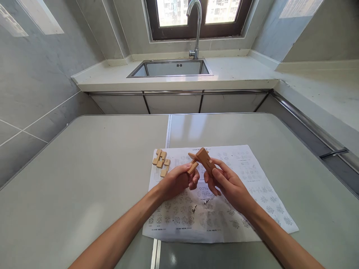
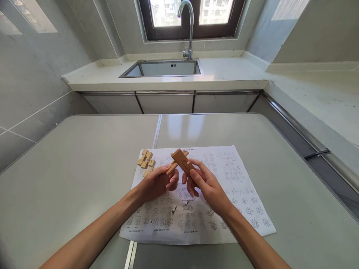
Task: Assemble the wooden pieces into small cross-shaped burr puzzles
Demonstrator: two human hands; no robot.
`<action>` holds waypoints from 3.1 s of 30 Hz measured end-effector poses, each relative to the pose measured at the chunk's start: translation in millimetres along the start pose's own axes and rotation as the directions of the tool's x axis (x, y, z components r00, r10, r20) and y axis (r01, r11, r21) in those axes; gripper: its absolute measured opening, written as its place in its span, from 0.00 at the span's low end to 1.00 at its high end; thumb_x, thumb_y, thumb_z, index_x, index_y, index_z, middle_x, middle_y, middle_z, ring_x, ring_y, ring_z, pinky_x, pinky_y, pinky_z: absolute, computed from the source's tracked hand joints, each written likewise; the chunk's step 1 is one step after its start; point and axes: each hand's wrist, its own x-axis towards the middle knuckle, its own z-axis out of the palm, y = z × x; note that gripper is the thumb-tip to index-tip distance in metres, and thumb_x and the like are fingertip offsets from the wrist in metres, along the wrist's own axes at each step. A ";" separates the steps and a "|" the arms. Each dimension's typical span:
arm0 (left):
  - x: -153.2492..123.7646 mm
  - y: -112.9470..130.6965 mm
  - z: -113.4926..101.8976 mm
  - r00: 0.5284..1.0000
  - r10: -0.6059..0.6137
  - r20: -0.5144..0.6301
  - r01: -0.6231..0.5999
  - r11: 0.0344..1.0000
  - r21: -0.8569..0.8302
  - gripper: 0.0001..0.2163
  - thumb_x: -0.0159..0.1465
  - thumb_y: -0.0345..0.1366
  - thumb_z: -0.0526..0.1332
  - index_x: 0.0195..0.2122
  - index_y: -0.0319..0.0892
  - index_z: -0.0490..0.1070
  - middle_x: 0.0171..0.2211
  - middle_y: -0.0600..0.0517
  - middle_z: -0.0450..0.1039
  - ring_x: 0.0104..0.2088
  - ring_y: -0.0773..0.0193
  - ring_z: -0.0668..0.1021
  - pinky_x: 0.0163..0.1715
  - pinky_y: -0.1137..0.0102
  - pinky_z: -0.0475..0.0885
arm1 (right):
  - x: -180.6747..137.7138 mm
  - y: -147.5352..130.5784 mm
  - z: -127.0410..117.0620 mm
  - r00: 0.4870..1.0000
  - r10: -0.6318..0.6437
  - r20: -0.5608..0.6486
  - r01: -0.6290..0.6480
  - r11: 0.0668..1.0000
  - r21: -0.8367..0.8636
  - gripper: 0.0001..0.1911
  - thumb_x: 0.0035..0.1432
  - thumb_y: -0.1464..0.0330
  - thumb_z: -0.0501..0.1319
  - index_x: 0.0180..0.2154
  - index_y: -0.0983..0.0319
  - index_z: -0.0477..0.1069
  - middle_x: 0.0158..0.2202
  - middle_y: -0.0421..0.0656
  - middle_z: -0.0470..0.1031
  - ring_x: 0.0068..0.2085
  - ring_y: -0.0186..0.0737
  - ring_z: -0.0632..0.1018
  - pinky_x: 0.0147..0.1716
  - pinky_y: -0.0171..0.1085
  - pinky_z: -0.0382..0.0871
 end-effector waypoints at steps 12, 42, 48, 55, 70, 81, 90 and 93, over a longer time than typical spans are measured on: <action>0.1 1.1 0.2 1.000 -0.009 -0.004 0.009 1.000 0.002 0.15 0.70 0.46 0.60 0.31 0.41 0.66 0.28 0.54 0.65 0.24 0.68 0.63 0.29 0.69 0.61 | -0.1 -3.6 3.1 1.000 0.004 -0.030 -0.006 0.996 -0.087 0.15 0.75 0.53 0.57 0.50 0.57 0.69 0.39 0.42 0.78 0.24 0.32 0.72 0.25 0.37 0.61; -1.0 5.0 -1.8 0.999 -0.034 0.032 0.032 0.998 0.059 0.18 0.72 0.47 0.57 0.29 0.41 0.65 0.27 0.55 0.59 0.24 0.69 0.59 0.29 0.70 0.61 | 0.7 -3.0 5.8 0.998 -0.005 -0.058 -0.002 0.992 -0.125 0.15 0.74 0.53 0.59 0.47 0.57 0.71 0.38 0.42 0.77 0.23 0.30 0.67 0.26 0.37 0.64; -1.0 5.5 -0.7 0.999 -0.024 0.035 0.022 0.997 0.077 0.18 0.71 0.48 0.58 0.29 0.41 0.64 0.26 0.55 0.60 0.24 0.68 0.59 0.29 0.69 0.61 | -0.1 -5.4 4.8 0.997 0.004 -0.079 -0.015 0.992 -0.128 0.15 0.73 0.53 0.59 0.47 0.57 0.72 0.35 0.40 0.75 0.23 0.30 0.63 0.26 0.37 0.61; -0.6 2.8 -1.0 0.999 -0.016 0.048 0.011 0.995 0.099 0.20 0.72 0.48 0.58 0.27 0.41 0.65 0.25 0.55 0.60 0.24 0.68 0.60 0.28 0.69 0.60 | 1.3 -4.3 5.9 0.996 -0.021 -0.090 0.006 0.986 -0.166 0.17 0.72 0.51 0.60 0.48 0.57 0.72 0.32 0.39 0.71 0.23 0.32 0.61 0.23 0.36 0.55; -1.4 2.5 0.6 0.997 -0.036 0.075 0.028 0.994 0.110 0.20 0.71 0.49 0.58 0.27 0.41 0.66 0.25 0.54 0.60 0.25 0.66 0.62 0.29 0.68 0.61 | 2.3 -2.9 3.8 0.999 0.020 -0.042 -0.028 0.980 -0.198 0.19 0.71 0.49 0.60 0.49 0.56 0.72 0.31 0.39 0.70 0.25 0.34 0.61 0.24 0.36 0.55; -0.1 1.3 0.3 0.997 -0.020 0.078 0.010 0.992 0.125 0.20 0.72 0.49 0.59 0.26 0.41 0.65 0.25 0.54 0.61 0.25 0.67 0.63 0.29 0.68 0.60 | 2.7 5.8 6.4 0.995 0.049 -0.084 -0.058 0.993 -0.107 0.16 0.72 0.51 0.61 0.48 0.56 0.72 0.33 0.38 0.69 0.26 0.31 0.61 0.25 0.35 0.53; -1.2 2.5 0.8 0.994 -0.047 0.097 0.034 0.991 0.128 0.20 0.73 0.49 0.57 0.27 0.41 0.65 0.25 0.55 0.60 0.24 0.67 0.63 0.30 0.69 0.60 | 1.1 3.6 6.7 0.996 -0.001 -0.088 -0.016 0.980 -0.197 0.16 0.74 0.52 0.58 0.49 0.57 0.72 0.34 0.38 0.72 0.21 0.28 0.64 0.24 0.36 0.58; -1.5 1.9 0.9 0.995 -0.041 0.091 0.029 0.991 0.128 0.20 0.73 0.49 0.57 0.28 0.41 0.65 0.25 0.55 0.60 0.25 0.67 0.63 0.30 0.69 0.61 | 0.4 4.8 7.0 0.993 0.007 -0.117 -0.030 0.981 -0.191 0.16 0.74 0.52 0.59 0.48 0.57 0.72 0.34 0.38 0.74 0.21 0.28 0.65 0.24 0.36 0.60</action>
